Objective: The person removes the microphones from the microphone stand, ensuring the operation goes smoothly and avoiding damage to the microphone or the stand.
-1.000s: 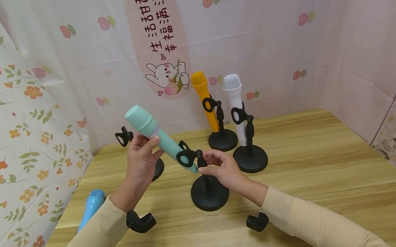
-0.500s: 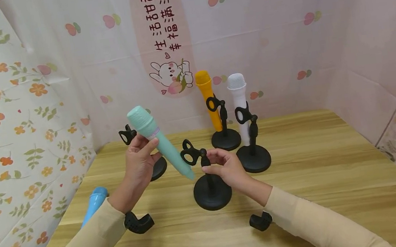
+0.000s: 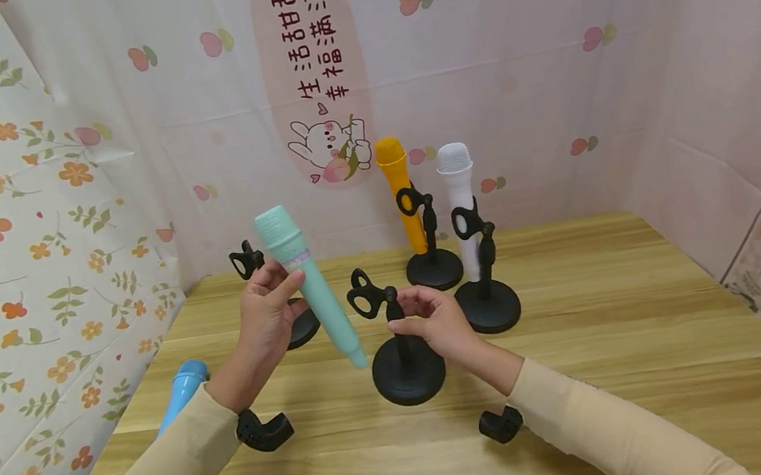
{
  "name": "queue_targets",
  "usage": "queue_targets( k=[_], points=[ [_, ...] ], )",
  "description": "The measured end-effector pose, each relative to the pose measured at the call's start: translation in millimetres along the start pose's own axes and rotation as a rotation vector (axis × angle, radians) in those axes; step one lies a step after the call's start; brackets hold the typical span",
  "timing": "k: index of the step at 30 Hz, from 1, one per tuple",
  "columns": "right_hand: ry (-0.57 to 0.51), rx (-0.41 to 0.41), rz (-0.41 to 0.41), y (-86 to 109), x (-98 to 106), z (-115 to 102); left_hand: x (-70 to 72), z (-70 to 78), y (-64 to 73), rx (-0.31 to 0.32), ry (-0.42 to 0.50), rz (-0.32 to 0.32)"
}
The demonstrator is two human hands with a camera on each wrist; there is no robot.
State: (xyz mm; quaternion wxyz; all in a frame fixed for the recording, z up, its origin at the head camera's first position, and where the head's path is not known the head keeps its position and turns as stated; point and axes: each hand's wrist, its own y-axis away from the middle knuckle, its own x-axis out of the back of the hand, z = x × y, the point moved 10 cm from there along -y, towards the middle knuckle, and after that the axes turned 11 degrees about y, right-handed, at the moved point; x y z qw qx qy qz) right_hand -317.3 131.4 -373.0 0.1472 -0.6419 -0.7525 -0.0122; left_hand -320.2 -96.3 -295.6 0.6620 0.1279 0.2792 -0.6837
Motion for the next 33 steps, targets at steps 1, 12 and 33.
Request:
queue_targets(
  k=[1, 12, 33],
  points=[
    [-0.001, 0.001, 0.000, -0.2, 0.0, -0.4, 0.2, -0.5, -0.2, 0.005, -0.012, -0.003],
    [0.001, 0.003, -0.013, -1.7, 0.5, -1.9, 2.9, -3.1, 2.6, 0.044, -0.106, -0.008],
    [-0.032, 0.008, 0.009, -12.6, 4.1, -11.0, 26.5, -20.5, 11.6, 0.207, -0.281, 0.035]
  ],
)
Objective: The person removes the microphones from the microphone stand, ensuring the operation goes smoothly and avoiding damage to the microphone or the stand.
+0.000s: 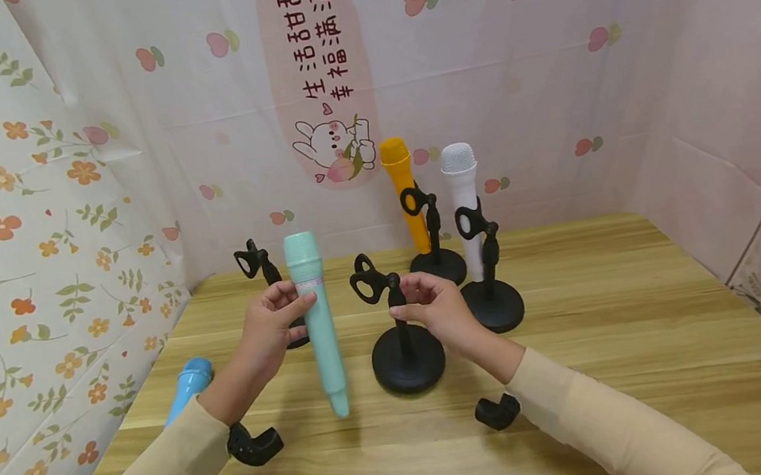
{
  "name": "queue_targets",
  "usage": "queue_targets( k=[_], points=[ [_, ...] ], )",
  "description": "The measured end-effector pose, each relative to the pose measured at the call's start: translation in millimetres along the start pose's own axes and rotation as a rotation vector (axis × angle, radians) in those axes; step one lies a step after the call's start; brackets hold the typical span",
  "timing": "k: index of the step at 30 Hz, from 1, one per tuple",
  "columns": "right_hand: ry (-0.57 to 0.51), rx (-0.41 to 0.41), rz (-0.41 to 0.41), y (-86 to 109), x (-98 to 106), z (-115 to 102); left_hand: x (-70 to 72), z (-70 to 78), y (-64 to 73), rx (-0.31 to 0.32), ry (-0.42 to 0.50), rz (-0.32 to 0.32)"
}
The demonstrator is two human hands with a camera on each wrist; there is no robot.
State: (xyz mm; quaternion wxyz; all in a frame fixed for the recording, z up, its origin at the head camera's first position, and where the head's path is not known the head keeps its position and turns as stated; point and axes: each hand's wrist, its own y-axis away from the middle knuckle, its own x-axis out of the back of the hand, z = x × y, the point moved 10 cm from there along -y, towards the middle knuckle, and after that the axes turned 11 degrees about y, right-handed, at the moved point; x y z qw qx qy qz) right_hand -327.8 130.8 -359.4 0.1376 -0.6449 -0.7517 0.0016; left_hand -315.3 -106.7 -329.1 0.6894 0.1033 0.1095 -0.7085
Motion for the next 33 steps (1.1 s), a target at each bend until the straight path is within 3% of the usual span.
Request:
queue_targets(
  k=[23, 33],
  points=[
    [-0.025, -0.009, 0.020, -25.1, -4.7, -20.2, 38.7, -28.0, 14.7, 0.146, -0.135, 0.055],
    [-0.062, -0.045, 0.037, -40.0, -6.1, -26.1, 54.1, -34.2, 24.2, 0.168, -0.219, 0.064]
  ],
)
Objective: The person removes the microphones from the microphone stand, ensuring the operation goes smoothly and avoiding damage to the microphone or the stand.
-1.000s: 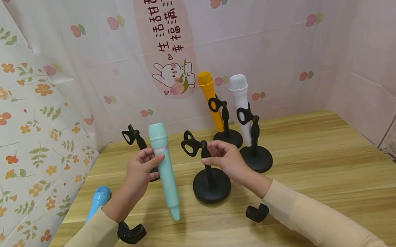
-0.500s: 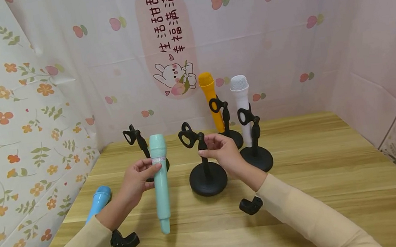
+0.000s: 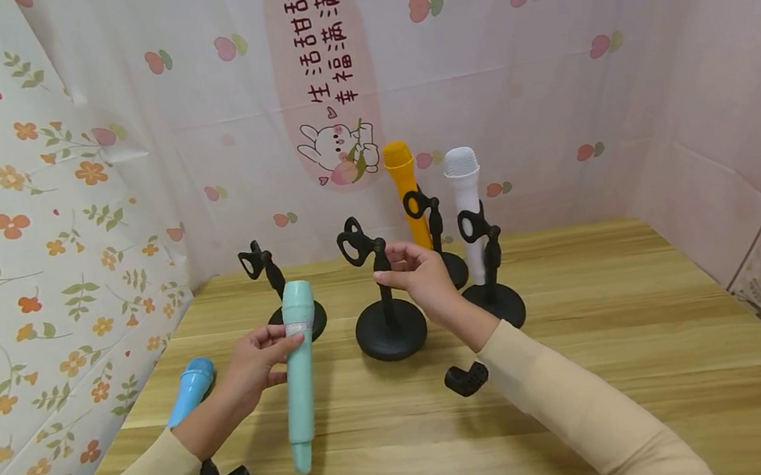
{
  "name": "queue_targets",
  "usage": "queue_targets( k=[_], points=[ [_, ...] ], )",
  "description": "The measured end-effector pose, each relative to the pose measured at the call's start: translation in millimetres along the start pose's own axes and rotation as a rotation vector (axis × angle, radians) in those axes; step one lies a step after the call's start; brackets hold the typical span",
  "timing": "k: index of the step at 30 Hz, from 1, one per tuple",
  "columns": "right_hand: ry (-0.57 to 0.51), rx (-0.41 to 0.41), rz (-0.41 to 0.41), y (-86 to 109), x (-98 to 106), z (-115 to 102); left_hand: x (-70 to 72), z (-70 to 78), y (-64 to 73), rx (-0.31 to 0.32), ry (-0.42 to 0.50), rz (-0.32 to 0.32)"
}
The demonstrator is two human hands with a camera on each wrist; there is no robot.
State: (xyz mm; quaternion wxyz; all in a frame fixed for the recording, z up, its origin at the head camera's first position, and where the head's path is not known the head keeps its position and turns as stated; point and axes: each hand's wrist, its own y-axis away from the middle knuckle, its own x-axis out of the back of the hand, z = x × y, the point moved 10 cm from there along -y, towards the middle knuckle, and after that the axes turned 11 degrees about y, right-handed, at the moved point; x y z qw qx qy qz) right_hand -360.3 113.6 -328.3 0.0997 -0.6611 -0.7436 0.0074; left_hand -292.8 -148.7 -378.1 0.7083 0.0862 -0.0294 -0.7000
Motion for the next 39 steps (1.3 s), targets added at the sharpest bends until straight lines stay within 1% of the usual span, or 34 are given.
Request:
queue_targets(
  k=[6, 15, 23, 30, 36, 39],
  points=[
    [-0.021, -0.027, 0.006, -12.2, -3.3, 0.8, 10.8, -8.4, -1.3, 0.010, -0.051, 0.016],
    [-0.044, -0.004, 0.019, -27.8, -7.1, 2.0, 24.1, -17.7, 0.3, 0.027, -0.092, 0.010],
    [-0.078, -0.012, 0.041, -43.1, -13.6, 4.2, 35.3, -25.8, 0.5, 0.054, -0.137, 0.015],
    [-0.111, -0.008, 0.061, -55.0, -20.5, 6.3, 44.5, -32.2, 4.2, 0.086, -0.155, 0.019],
    [-0.138, -0.009, 0.063, -63.4, -27.7, 9.7, 53.1, -39.9, 5.5, 0.115, -0.196, 0.027],
    [-0.130, -0.010, 0.059, -66.9, -31.5, 10.8, 56.9, -42.3, 5.1, 0.127, -0.211, 0.031]
  ],
)
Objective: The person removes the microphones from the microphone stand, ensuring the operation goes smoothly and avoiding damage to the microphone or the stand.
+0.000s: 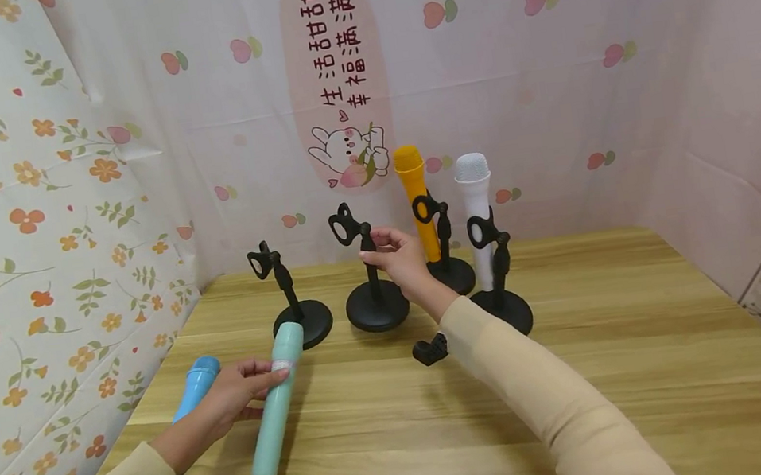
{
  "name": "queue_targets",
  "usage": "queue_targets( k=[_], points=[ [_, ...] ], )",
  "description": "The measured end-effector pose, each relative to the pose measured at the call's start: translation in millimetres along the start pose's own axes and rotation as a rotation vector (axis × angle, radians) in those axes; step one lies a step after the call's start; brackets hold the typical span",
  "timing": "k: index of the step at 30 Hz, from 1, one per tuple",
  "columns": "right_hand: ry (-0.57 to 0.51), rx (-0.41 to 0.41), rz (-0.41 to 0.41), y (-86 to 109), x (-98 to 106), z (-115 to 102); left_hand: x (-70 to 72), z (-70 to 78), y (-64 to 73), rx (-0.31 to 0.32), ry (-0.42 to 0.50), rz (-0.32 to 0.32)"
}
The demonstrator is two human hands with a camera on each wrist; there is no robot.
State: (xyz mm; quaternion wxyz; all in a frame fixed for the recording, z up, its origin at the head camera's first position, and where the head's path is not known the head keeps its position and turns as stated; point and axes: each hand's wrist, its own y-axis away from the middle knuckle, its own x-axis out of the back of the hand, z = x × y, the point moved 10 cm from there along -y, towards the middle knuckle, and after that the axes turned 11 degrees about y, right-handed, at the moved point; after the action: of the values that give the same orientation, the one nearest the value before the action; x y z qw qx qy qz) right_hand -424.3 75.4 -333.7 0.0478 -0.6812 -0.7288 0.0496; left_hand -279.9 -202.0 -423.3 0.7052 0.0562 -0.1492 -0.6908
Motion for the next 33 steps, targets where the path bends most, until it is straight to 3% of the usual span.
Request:
queue_targets(
  k=[33],
  points=[
    [0.046, -0.045, -0.009, -23.2, -21.5, 16.2, 26.3, -28.9, -2.2, 0.124, -0.070, -0.018]
  ],
)
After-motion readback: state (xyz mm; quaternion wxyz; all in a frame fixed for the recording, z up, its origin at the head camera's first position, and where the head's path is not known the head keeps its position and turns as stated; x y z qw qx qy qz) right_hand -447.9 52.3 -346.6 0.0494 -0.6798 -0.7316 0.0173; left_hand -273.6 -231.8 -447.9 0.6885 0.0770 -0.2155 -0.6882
